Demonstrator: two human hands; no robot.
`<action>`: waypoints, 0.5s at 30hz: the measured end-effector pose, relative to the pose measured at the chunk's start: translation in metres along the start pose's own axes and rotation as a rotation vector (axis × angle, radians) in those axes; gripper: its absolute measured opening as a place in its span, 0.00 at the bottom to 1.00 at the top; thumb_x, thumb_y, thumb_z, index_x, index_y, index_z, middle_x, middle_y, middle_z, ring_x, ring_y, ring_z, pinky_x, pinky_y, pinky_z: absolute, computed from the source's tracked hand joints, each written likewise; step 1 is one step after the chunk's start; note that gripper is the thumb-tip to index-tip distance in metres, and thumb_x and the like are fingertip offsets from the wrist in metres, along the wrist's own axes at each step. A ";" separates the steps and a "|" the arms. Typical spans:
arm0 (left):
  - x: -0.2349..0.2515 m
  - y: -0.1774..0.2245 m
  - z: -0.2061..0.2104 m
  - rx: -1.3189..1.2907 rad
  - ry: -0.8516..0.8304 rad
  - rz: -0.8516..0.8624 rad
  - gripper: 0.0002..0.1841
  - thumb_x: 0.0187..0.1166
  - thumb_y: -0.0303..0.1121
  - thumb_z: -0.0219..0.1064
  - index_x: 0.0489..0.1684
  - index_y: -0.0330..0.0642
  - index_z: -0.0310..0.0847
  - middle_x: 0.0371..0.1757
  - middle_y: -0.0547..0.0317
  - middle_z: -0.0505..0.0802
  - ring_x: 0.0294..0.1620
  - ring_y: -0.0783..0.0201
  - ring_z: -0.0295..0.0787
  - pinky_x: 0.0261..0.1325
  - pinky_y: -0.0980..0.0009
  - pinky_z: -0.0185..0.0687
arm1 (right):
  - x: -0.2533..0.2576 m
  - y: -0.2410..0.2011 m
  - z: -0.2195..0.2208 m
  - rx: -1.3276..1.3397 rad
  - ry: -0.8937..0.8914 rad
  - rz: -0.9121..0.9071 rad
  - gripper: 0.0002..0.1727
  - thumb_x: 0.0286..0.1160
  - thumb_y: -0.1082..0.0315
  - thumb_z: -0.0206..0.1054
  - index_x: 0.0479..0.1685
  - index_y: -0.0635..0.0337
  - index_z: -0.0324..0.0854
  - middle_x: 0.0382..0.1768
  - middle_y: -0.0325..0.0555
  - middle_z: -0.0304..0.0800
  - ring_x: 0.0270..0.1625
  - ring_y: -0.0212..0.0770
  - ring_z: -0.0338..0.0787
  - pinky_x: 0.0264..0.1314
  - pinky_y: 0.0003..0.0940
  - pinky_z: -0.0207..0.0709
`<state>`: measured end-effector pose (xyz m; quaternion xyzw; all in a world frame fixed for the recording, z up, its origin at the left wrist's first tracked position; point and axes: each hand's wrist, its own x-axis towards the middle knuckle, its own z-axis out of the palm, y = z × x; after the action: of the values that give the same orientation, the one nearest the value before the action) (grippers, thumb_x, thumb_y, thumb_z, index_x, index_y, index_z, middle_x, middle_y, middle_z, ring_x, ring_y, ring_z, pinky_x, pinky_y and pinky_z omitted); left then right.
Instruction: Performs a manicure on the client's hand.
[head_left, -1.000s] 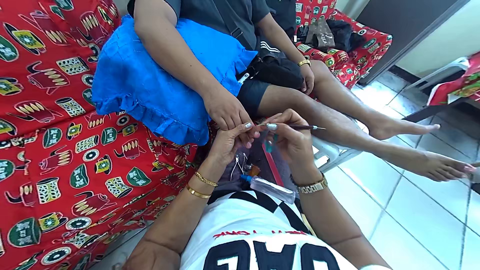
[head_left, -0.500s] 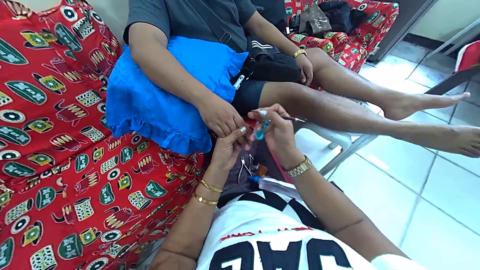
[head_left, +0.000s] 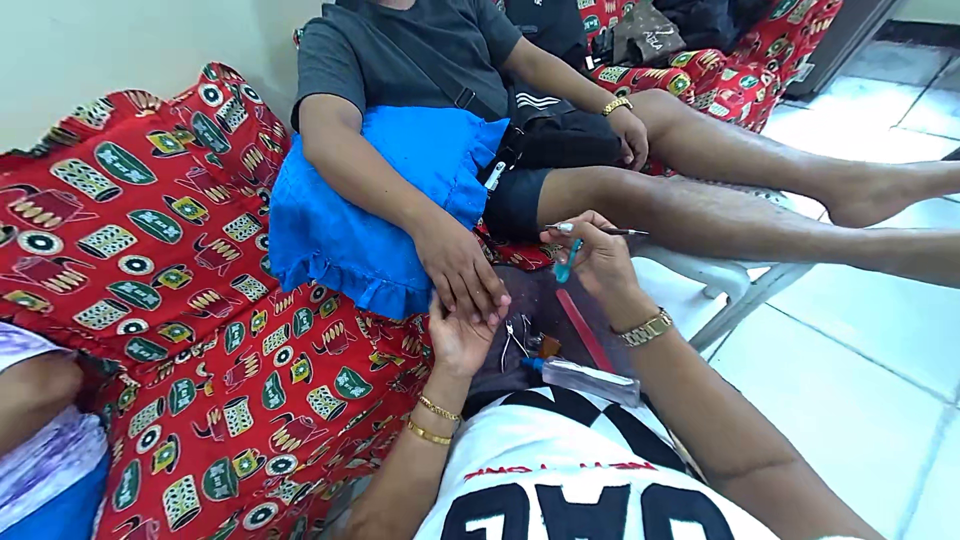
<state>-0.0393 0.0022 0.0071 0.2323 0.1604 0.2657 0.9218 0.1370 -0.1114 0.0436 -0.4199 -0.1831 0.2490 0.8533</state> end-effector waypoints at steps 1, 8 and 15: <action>0.001 -0.002 -0.003 -0.044 0.000 -0.020 0.40 0.91 0.56 0.21 0.41 0.41 0.83 0.31 0.50 0.92 0.31 0.57 0.92 0.44 0.64 0.91 | -0.001 0.000 -0.001 0.014 -0.009 0.010 0.13 0.82 0.79 0.54 0.30 0.58 0.79 0.31 0.46 0.97 0.30 0.34 0.96 0.25 0.23 0.84; 0.034 -0.014 -0.017 0.277 -0.211 0.133 0.09 0.70 0.22 0.64 0.26 0.46 0.87 0.23 0.61 0.94 0.23 0.70 0.91 0.34 0.76 0.87 | -0.016 -0.004 0.004 0.028 -0.096 0.055 0.17 0.84 0.76 0.53 0.28 0.54 0.82 0.33 0.43 0.97 0.28 0.30 0.93 0.26 0.21 0.84; 0.047 -0.026 0.008 0.200 -0.387 0.559 0.12 0.68 0.20 0.68 0.14 0.43 0.84 0.12 0.65 0.86 0.15 0.73 0.84 0.26 0.77 0.81 | -0.008 -0.009 0.004 0.098 -0.137 0.020 0.18 0.84 0.78 0.51 0.28 0.54 0.81 0.32 0.44 0.97 0.28 0.32 0.95 0.25 0.22 0.85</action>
<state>0.0121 0.0066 -0.0074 0.4023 -0.0620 0.4418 0.7995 0.1311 -0.1185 0.0523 -0.3615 -0.2247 0.2942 0.8557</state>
